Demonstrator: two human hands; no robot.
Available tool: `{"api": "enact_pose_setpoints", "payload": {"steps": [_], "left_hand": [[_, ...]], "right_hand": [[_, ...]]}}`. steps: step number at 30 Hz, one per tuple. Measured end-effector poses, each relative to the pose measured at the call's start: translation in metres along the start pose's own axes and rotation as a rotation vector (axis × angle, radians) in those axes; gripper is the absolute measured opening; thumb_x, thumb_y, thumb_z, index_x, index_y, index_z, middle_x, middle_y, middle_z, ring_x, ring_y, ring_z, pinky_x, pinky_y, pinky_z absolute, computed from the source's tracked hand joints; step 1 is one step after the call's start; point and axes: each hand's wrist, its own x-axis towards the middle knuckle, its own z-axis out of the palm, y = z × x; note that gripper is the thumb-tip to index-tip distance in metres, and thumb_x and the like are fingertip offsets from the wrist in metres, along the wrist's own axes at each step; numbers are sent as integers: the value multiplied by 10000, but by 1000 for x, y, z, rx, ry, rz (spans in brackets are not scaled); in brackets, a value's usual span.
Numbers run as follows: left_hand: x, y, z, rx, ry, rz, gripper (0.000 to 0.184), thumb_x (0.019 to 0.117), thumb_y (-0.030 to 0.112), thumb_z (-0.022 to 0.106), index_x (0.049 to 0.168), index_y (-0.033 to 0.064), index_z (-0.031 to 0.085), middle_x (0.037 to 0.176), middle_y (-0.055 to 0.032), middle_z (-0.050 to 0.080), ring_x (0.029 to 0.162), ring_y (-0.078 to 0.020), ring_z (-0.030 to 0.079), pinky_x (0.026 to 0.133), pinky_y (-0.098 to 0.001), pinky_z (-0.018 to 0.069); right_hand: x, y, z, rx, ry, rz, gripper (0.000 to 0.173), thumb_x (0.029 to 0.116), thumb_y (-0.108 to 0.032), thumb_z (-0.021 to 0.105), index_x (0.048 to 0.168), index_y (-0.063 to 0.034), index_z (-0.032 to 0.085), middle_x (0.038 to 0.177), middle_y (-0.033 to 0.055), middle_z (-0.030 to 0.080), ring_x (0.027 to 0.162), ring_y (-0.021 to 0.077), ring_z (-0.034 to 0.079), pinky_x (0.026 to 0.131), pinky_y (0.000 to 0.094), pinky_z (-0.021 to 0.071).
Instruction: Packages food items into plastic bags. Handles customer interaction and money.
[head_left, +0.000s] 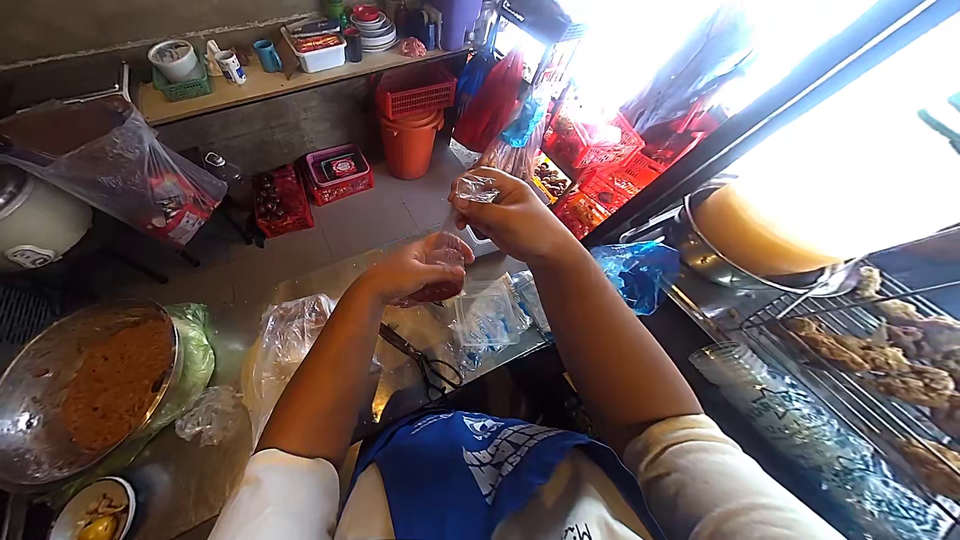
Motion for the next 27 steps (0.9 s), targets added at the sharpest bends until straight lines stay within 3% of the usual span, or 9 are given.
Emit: {"api": "enact_pose_setpoints", "payload": {"steps": [2,4,16,25,27], "left_hand": [[-2,-3,3,44,6,-24,563,895,5,703,1405,84,478,1223,-70,675,1031,-141,690,910,-317,588],[-4,-10,4,68,27,-24,647,854,-37,728,1433,58,455,1236,-95,675,1067,-155,693,949,-325,583],[-5,-11,25,93,279,-36,426,881,-72,712,1272,25,575,1000,-85,723,841,-139,716,790,-287,610],[-2,-9,30,126,334,10,410,855,-70,751,1240,23,646,970,-71,751,861,-116,724,836,-288,605],[-2,-11,29,183,314,7,478,849,-18,786,1296,37,625,1006,-69,755,894,-117,729,867,-297,604]], "right_hand": [[-1,-2,2,-9,31,7,125,990,-44,634,1113,-69,634,991,10,676,817,83,655,758,251,586],[-2,-3,2,5,61,-9,132,984,-38,642,1115,-54,640,990,25,677,822,99,656,769,268,592],[-14,-10,4,8,50,-52,165,972,-13,648,1131,-48,621,978,19,679,807,80,656,747,249,587],[-18,-10,-1,25,69,-49,169,972,-8,643,1135,-50,624,981,23,685,793,79,659,729,242,588],[-19,-10,-1,-12,46,-59,157,974,-16,649,1129,-41,634,972,25,687,790,79,655,722,244,587]]}}
